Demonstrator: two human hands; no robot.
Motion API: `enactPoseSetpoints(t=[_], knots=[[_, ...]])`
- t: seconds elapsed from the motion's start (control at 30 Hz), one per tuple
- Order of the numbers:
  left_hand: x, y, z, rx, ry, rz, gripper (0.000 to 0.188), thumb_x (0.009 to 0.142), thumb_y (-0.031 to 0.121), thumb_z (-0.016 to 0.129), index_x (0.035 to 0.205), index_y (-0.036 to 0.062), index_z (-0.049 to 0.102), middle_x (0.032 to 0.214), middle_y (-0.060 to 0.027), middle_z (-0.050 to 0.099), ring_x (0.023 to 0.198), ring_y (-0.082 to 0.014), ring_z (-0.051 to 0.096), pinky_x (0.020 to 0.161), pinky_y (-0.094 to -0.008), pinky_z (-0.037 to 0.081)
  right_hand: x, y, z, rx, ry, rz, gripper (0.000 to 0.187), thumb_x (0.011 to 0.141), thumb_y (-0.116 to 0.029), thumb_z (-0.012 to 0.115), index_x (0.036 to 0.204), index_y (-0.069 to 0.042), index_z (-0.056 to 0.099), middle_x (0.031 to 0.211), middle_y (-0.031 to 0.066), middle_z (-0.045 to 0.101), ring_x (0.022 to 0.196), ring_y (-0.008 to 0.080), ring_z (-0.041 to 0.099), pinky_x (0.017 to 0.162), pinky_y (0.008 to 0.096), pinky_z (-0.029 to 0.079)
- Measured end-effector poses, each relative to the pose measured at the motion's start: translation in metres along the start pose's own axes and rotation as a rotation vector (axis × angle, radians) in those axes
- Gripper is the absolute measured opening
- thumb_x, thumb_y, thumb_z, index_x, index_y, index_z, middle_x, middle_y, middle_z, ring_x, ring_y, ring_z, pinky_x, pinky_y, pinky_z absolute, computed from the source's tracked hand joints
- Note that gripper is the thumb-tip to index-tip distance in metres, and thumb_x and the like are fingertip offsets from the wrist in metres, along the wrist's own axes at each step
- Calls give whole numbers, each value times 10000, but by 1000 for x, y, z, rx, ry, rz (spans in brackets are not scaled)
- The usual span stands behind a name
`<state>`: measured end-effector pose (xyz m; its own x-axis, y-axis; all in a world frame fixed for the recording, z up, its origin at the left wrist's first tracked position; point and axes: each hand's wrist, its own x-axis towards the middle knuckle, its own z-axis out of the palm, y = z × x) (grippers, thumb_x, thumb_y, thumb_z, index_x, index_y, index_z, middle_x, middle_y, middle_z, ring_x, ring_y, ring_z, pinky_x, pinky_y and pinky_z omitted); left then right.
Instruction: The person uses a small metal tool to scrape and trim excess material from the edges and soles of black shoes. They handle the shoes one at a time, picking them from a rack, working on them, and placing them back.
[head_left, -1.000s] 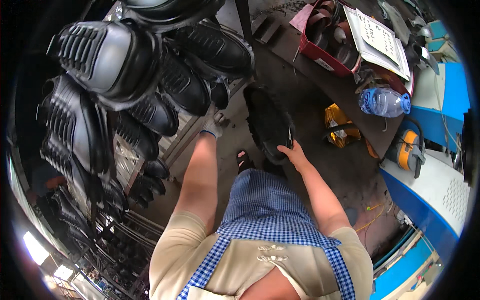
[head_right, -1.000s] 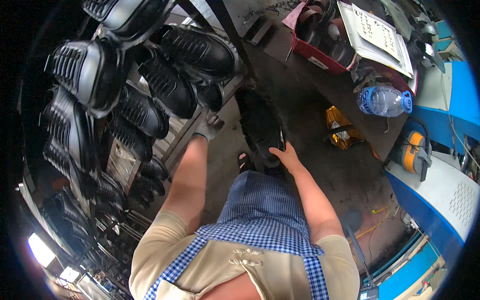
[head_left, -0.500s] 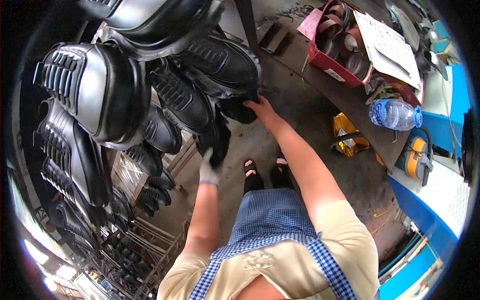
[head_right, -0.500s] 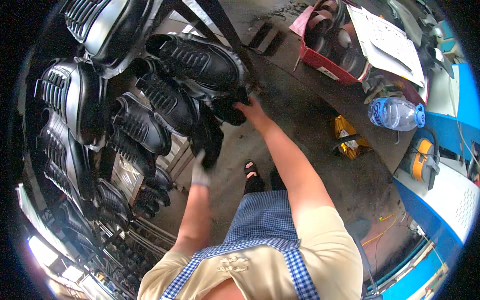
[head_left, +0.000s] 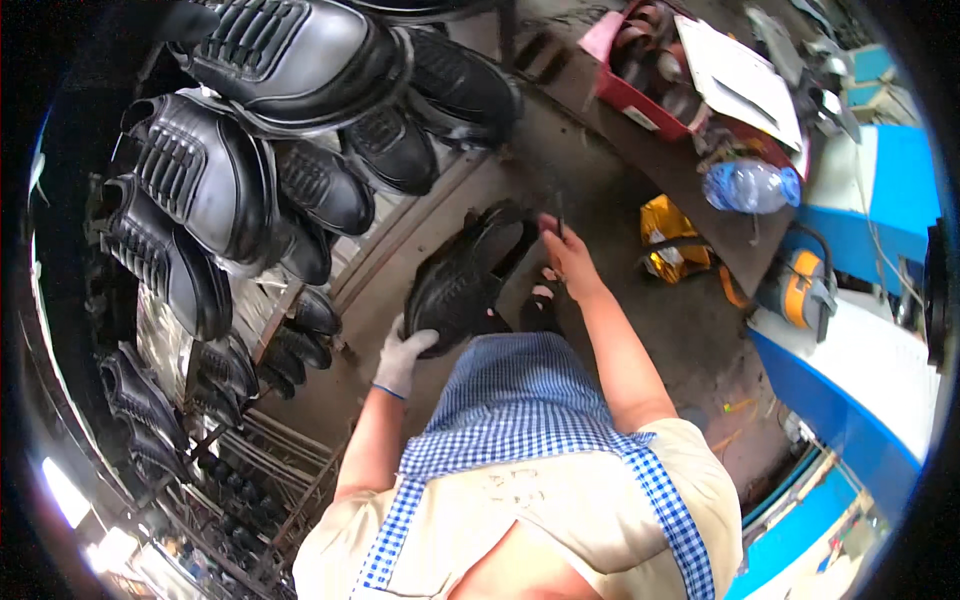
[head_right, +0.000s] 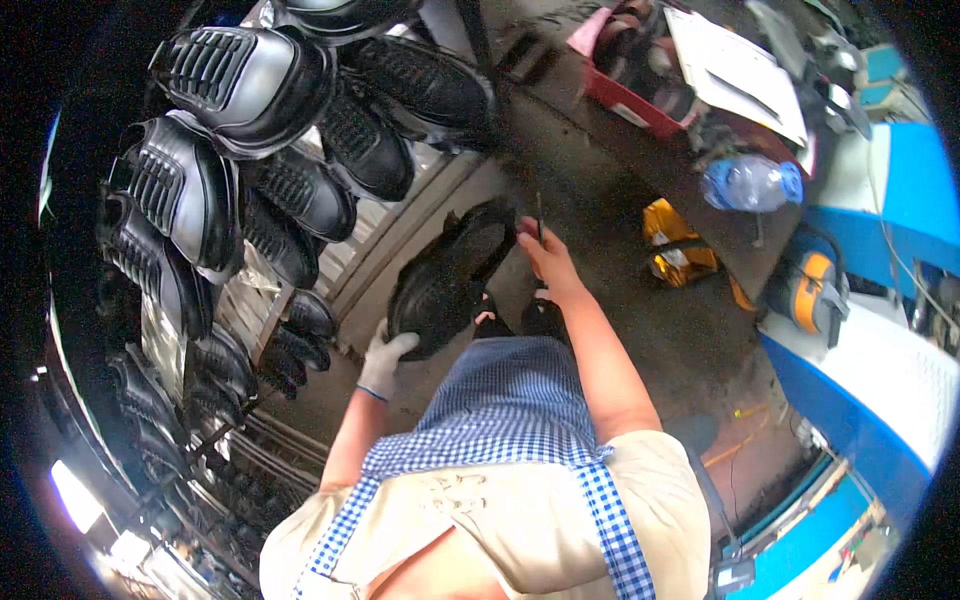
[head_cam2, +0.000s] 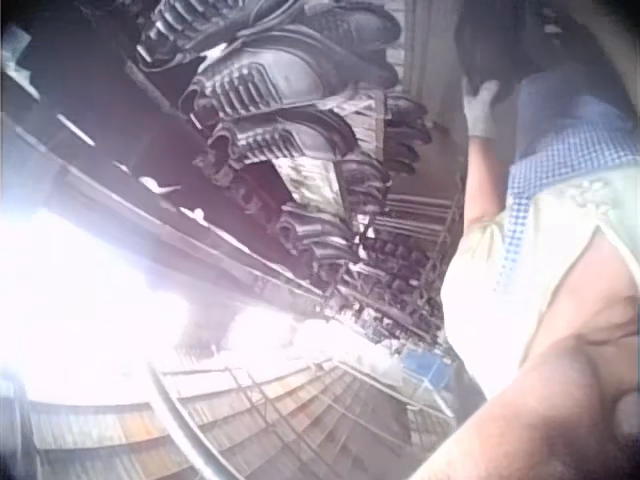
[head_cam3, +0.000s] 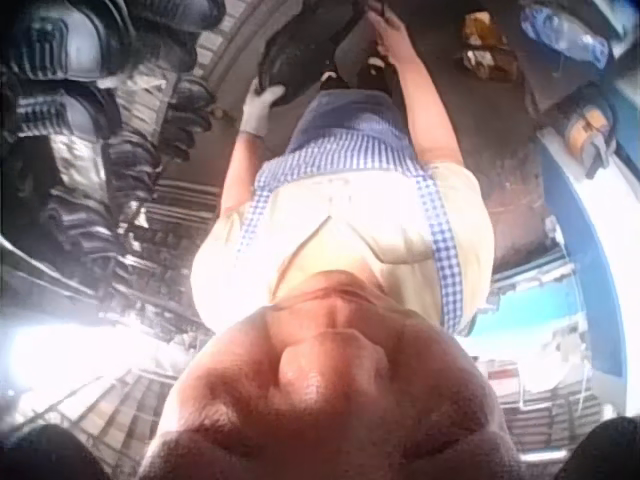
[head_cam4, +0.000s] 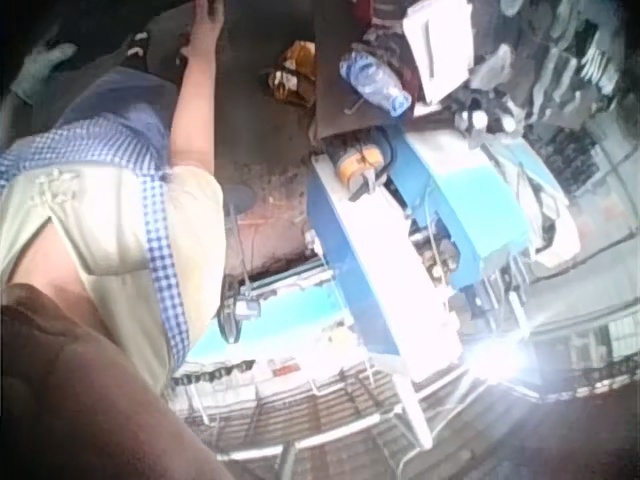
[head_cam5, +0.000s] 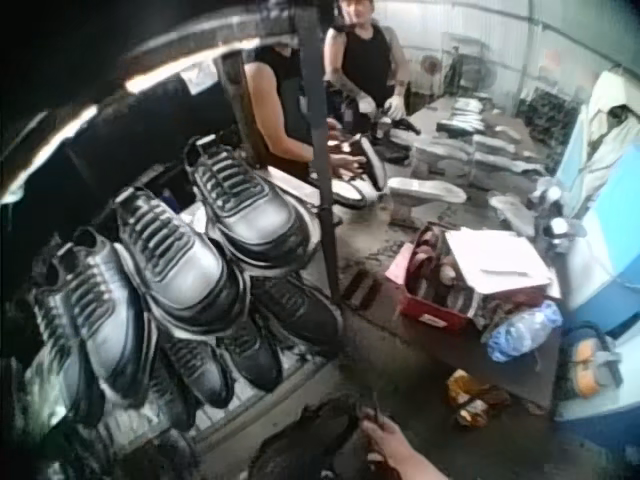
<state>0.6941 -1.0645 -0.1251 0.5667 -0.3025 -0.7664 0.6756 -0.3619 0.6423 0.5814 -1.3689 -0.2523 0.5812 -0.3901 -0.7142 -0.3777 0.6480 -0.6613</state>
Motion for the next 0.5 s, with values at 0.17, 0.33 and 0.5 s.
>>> enactPoseSetpoints(t=[0.17, 0.33, 0.5], knots=[[4, 31, 4, -66, -338, 139, 629, 737, -6, 698, 1333, -74, 507, 1218, -157, 644, 1093, -264, 637, 976, -384, 509, -132, -95, -27, 15, -62, -349, 618, 894, -216, 717, 1452, -100, 479, 987, -19, 660, 651, 36, 455, 556, 199, 357], [4, 56, 26, -184, -717, 152, 748, 692, -1, 711, 1389, -78, 450, 1304, -177, 605, 1155, -313, 624, 1021, -406, 498, -232, -140, -11, 45, -46, -614, 545, 879, -99, 752, 1380, -48, 543, 1056, -12, 667, 744, 19, 542, 696, 186, 461], [11, 54, 35, -187, -844, 125, 868, 691, 45, 744, 1469, -28, 366, 1359, -191, 565, 1217, -330, 593, 1068, -443, 475, -286, -147, -11, -272, 104, -936, 480, 854, -59, 778, 1304, -39, 610, 1123, -30, 682, 921, 30, 622, 825, 228, 509]])
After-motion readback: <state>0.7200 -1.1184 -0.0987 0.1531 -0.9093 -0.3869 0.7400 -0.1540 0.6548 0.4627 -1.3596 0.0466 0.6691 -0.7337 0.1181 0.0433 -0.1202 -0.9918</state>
